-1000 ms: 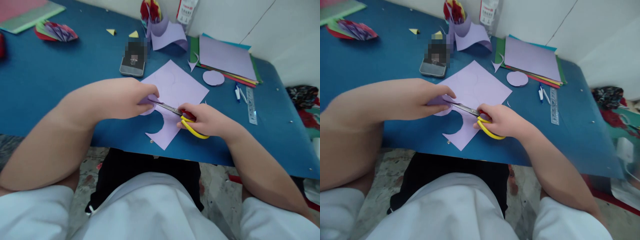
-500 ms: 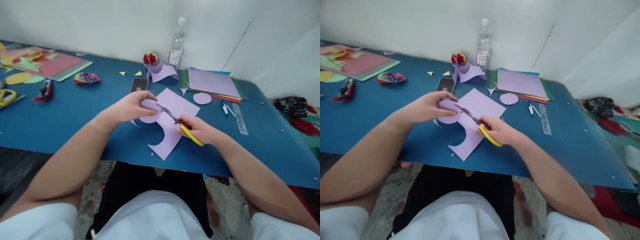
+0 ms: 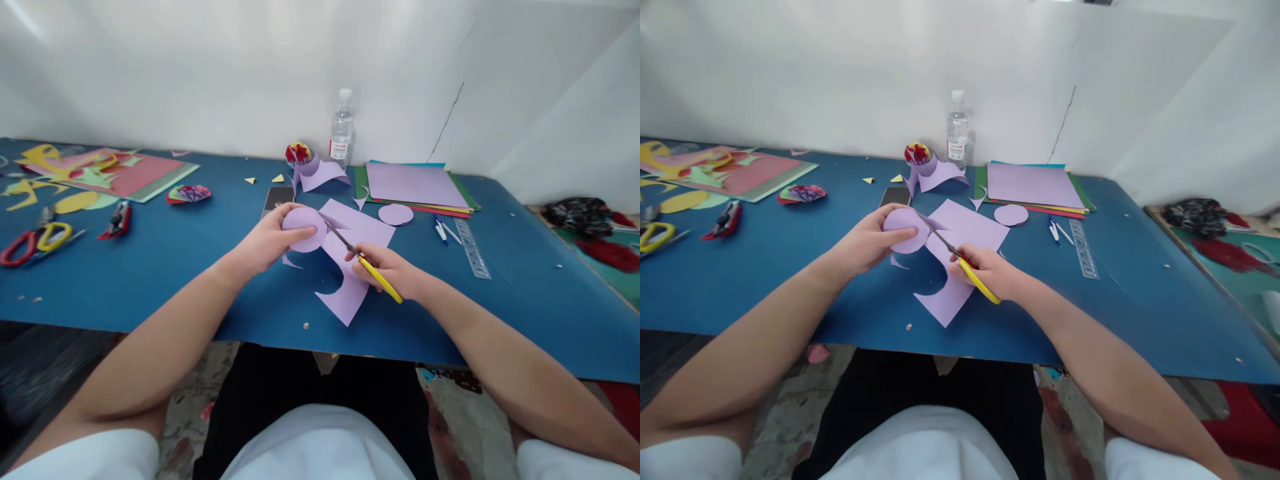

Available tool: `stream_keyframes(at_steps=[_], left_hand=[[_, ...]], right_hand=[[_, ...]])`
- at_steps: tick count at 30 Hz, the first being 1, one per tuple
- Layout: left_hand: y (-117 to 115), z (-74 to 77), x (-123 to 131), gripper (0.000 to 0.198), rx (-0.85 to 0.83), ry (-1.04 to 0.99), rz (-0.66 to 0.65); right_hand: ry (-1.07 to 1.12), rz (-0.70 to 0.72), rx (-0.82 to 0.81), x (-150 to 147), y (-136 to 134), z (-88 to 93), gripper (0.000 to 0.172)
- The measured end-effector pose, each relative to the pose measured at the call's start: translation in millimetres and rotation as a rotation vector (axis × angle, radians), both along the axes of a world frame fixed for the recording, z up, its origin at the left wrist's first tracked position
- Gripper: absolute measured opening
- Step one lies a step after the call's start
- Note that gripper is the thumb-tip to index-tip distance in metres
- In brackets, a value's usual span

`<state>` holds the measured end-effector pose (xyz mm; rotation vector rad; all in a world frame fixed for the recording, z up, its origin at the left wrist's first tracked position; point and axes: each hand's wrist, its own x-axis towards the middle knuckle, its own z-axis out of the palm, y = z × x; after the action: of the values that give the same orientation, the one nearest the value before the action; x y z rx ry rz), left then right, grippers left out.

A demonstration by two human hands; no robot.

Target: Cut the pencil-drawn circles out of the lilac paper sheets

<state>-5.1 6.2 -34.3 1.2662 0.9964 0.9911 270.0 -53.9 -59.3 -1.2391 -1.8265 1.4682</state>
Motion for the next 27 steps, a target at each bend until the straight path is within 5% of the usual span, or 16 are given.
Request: stream_keyframes(at_steps=[12, 27], left_hand=[[-5.8, -0.9, 11.5, 0.058, -0.193, -0.148, -0.019], [-4.1, -2.4, 7.1, 0.048, -0.086, 0.052, -0.083]], right_hand=[[0.101, 0.042, 0.029, -1.1, 1.4, -9.2, 0.074], [-0.079, 0.045, 0.085, 1.6, -1.7, 4.6, 0.078]])
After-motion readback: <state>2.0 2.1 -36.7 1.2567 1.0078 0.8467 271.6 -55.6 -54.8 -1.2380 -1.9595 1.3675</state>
